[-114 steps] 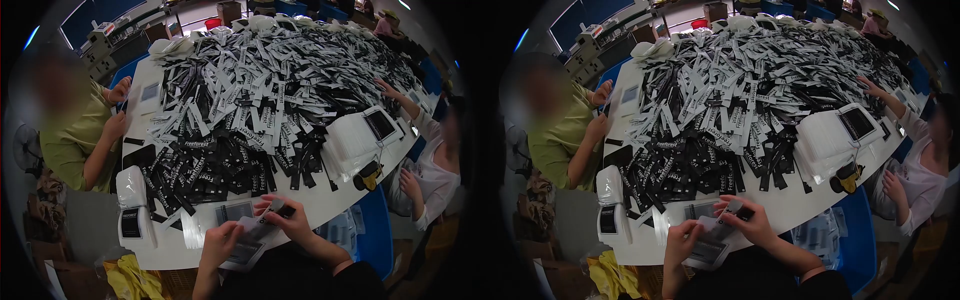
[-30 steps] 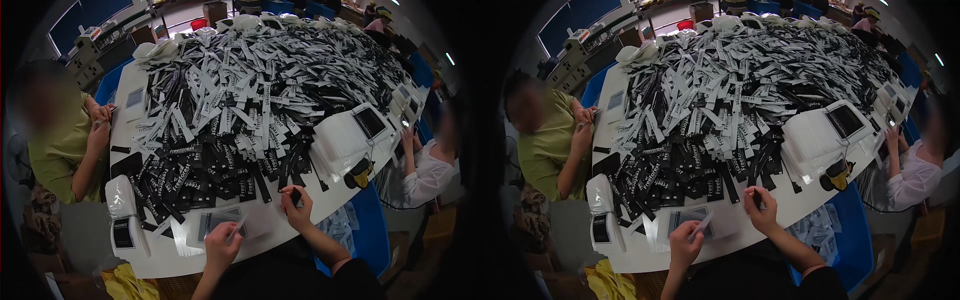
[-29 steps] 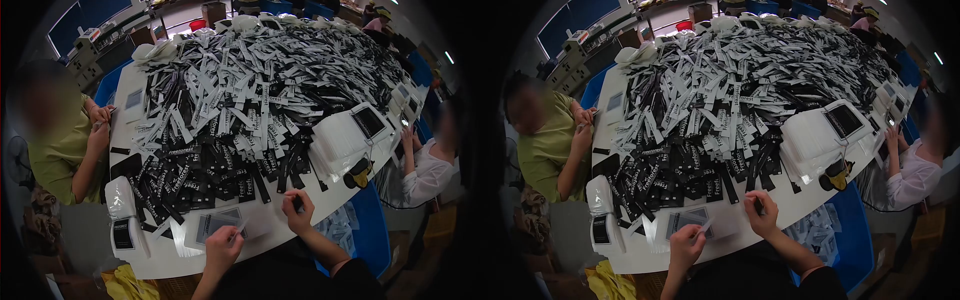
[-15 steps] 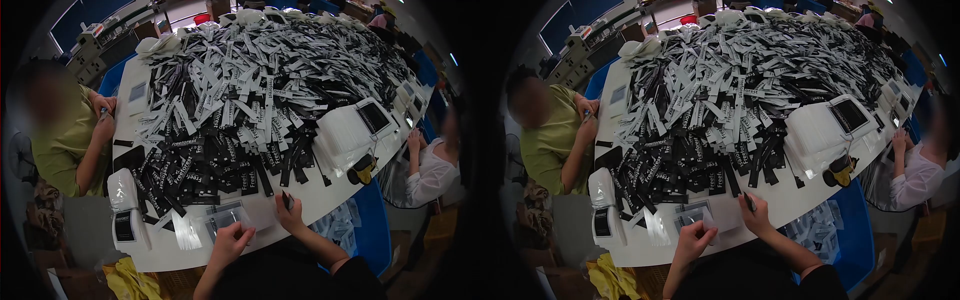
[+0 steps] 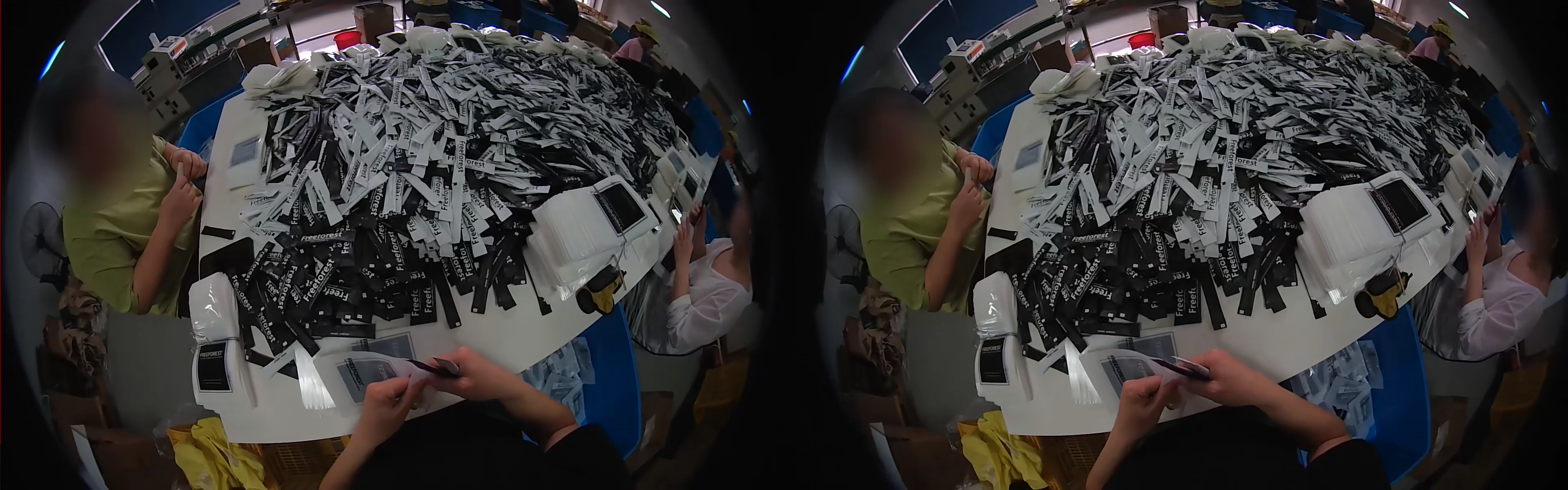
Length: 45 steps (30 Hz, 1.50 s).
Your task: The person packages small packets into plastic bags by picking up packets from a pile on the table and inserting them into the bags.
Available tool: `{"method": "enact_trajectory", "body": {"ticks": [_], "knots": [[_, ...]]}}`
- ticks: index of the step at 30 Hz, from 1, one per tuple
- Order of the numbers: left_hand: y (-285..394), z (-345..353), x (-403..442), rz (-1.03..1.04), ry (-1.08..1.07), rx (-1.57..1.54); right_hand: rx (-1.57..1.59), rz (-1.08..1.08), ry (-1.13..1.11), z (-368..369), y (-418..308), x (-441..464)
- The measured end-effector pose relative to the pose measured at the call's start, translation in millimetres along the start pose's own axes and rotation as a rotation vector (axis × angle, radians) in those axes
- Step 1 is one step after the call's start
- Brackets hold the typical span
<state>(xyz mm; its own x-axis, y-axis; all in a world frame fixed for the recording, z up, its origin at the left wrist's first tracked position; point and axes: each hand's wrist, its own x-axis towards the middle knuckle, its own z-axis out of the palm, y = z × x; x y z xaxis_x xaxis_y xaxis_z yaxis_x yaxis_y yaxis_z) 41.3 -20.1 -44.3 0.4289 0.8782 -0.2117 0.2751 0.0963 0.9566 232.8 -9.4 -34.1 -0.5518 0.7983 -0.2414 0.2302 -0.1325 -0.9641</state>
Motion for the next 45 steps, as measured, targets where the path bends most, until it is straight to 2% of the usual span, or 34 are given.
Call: {"method": "enact_trajectory", "body": {"ticks": [2, 3, 4, 5, 8, 10, 12, 14, 16, 17, 19, 20, 21, 22, 23, 25, 28, 29, 30, 32, 33, 34, 36, 37, 39, 44, 45], "knots": [[-2.1, 2.9, -0.1, 0.065, 0.081, 0.074, 0.025, -0.058, 0.203, 14.1, -12.0, 2.4], [-1.6, 4.8, -0.1, 0.176, 0.177, 0.143, 0.024, -0.058, 0.206, 20.2, -9.5, 3.6], [-1.2, 5.5, -0.1, 0.288, 0.271, 0.212, -0.122, -0.178, 0.305, 26.8, -4.1, 4.9], [-0.6, 4.5, 0.5, 0.292, 0.269, 0.213, -0.270, -0.298, 0.403, 30.3, 0.0, 5.7], [2.8, 3.6, -0.6, 0.336, 0.271, 0.272, -0.355, -0.299, 0.460, 34.2, -0.2, 4.1], [5.6, 5.5, -5.9, 0.466, 0.443, 0.451, -0.421, -0.312, 0.522, 33.6, -1.8, 7.0], [2.9, 6.0, -8.7, 0.405, 0.445, 0.461, -0.471, -0.325, 0.680, 25.9, -2.7, 7.6], [6.7, 1.3, -7.6, 0.355, 0.447, 0.474, -0.354, -0.348, 0.612, 16.8, -10.5, 3.4], [20.7, -4.1, -11.7, 0.733, 0.613, 0.535, -0.241, -0.358, 0.533, 13.8, -10.0, 0.5], [13.7, -3.7, -17.1, 0.888, 0.537, 0.610, -0.053, -0.315, 0.408, 16.8, -4.3, -0.7], [20.9, -1.5, -17.1, 0.940, 0.360, 0.593, 0.235, -0.248, 0.201, 23.4, 0.2, -5.8], [15.3, -8.8, -9.7, 0.981, 0.195, 0.556, 0.230, -0.252, 0.197, 26.0, 0.8, -7.3], [22.9, -7.0, -6.1, 0.984, 0.199, 0.559, 0.375, -0.246, 0.250, 28.8, 1.4, -8.2], [34.5, -3.0, -2.5, 0.873, 0.226, 0.533, 0.522, -0.243, 0.304, 30.8, 1.5, -8.2], [41.4, 1.1, 0.3, 0.763, 0.250, 0.508, 0.525, -0.251, 0.304, 32.1, -0.6, -10.1], [25.7, 7.5, 2.9, 0.741, 0.250, 0.540, 0.703, -0.106, 0.450, 31.2, -3.0, -18.2], [11.8, 3.6, 3.3, 0.632, 0.265, 0.430, 0.395, -0.358, 0.636, 15.1, 22.7, -17.8], [10.0, 2.3, 3.2, 0.603, 0.288, 0.442, 0.159, -0.353, 0.675, 3.9, 27.0, -17.0], [9.1, 1.6, 3.0, 0.574, 0.313, 0.453, 0.160, -0.362, 0.668, -0.5, 34.3, -16.7], [10.2, 1.7, 3.9, 0.568, 0.319, 0.462, 0.006, -0.177, 0.836, -3.1, 47.8, -15.5], [10.9, 1.8, 5.0, 0.557, 0.314, 0.467, 0.134, -0.179, 0.888, -0.8, 50.0, -15.3], [11.1, 2.5, 6.3, 0.558, 0.325, 0.471, 0.133, -0.187, 0.878, 1.0, 48.8, -15.6], [11.0, 4.1, 7.5, 0.548, 0.276, 0.475, 0.128, -0.438, 0.962, 5.9, 46.0, -18.3], [11.1, 4.3, 7.9, 0.550, 0.278, 0.478, 0.129, -0.443, 0.960, 6.8, 50.7, -17.0], [10.7, 4.7, 7.6, 0.545, 0.278, 0.441, -0.157, -0.279, 0.865, 8.5, 66.5, -13.7], [6.7, 7.3, 8.3, 0.527, 0.255, 0.471, -0.005, -0.418, 0.932, 19.1, 51.1, -20.5], [5.9, 9.1, 10.2, 0.527, 0.244, 0.504, 0.307, -0.584, 0.818, 17.8, 32.2, -15.4]]}}
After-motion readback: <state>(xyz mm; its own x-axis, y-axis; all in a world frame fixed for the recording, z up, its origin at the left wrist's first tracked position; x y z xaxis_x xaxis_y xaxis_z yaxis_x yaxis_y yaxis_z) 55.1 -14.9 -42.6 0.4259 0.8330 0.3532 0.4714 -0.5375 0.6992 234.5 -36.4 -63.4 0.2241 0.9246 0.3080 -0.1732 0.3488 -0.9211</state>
